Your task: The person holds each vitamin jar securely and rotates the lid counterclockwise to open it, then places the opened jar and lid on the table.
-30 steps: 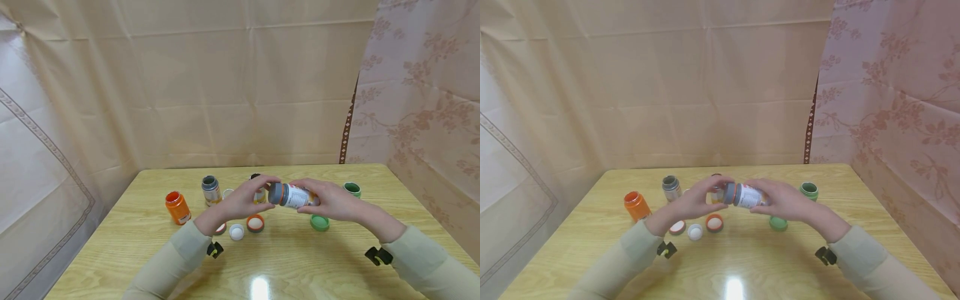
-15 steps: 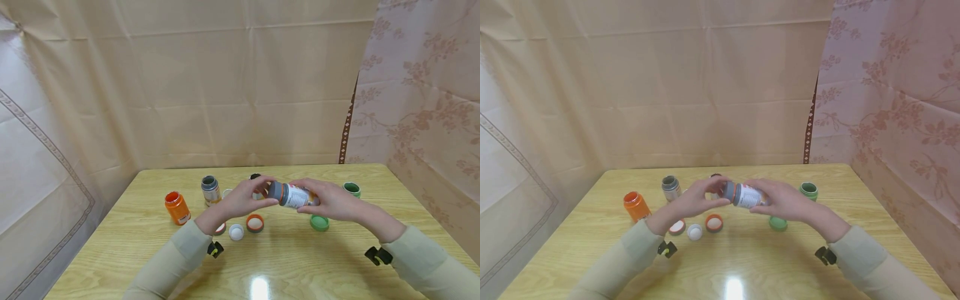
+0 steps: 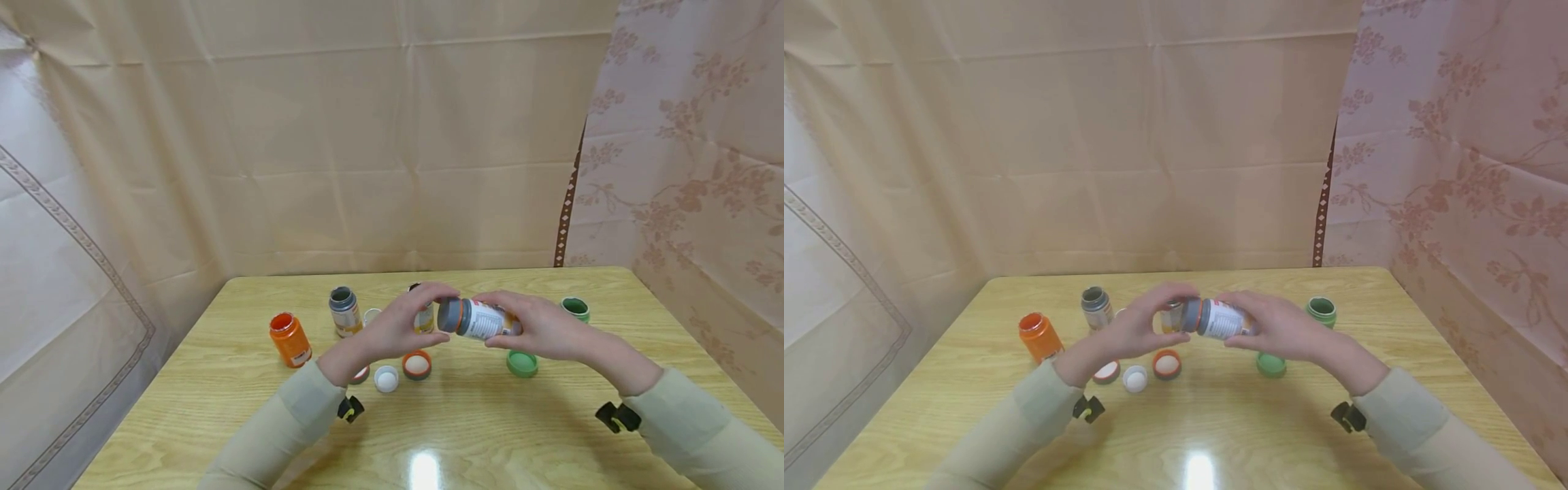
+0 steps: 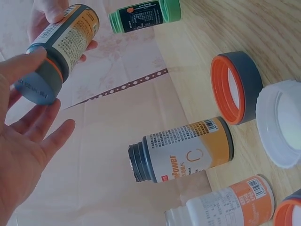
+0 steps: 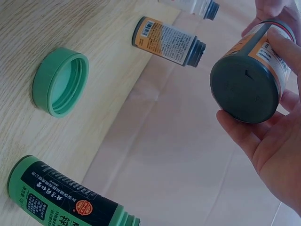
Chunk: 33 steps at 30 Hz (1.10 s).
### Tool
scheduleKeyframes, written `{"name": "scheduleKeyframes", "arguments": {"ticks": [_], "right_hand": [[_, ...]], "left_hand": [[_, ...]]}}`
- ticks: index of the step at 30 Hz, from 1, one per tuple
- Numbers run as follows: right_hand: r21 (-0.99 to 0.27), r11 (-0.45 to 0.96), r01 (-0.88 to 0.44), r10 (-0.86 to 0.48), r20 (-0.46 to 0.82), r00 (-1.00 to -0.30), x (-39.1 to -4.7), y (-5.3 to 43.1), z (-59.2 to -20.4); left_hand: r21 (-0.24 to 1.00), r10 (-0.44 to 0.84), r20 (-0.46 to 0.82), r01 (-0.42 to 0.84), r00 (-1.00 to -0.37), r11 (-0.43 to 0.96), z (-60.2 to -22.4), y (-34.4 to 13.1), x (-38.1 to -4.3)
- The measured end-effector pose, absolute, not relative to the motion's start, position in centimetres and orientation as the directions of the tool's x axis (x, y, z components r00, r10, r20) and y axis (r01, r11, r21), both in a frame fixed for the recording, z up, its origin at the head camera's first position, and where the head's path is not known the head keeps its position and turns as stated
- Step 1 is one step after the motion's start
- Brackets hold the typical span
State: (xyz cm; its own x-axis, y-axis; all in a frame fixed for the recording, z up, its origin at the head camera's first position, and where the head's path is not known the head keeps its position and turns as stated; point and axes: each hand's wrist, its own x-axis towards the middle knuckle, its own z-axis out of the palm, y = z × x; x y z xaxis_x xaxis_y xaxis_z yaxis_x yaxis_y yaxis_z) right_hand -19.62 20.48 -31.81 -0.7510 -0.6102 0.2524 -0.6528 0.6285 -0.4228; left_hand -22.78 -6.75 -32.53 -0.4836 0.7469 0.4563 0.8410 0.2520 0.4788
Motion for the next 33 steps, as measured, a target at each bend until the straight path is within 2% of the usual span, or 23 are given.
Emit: {"name": "scheduleKeyframes", "arguments": {"ticks": [3,6,10,19,33], "right_hand": [[-0.427,0.621,-0.657,-0.615,0.255,-0.747,-19.6,20.5,-31.8],[-0.430,0.619,-0.658,-0.615,0.256,-0.746,-19.7,20.4,-31.8],[-0.428,0.620,-0.658,-0.614,0.258,-0.746,-19.7,20.4,-31.9],[-0.439,0.640,-0.631,-0.598,0.232,-0.767,-19.5,20.5,-31.7],[-0.426,0.651,-0.629,-0.589,0.240,-0.772,-19.4,20.8,-31.6]], "left_hand": [[0.464,0.762,0.468,0.858,-0.448,0.220,-32.6,-6.7,-22.8],[0.470,0.764,0.468,0.857,-0.444,0.211,-32.7,-6.7,-22.9],[0.499,0.763,0.446,0.837,-0.469,0.223,-32.8,-6.7,-22.9],[0.599,0.732,0.327,0.730,-0.598,0.328,-32.6,-7.1,-22.8],[0.608,0.731,0.316,0.720,-0.605,0.334,-32.8,-7.9,-22.8]]}}
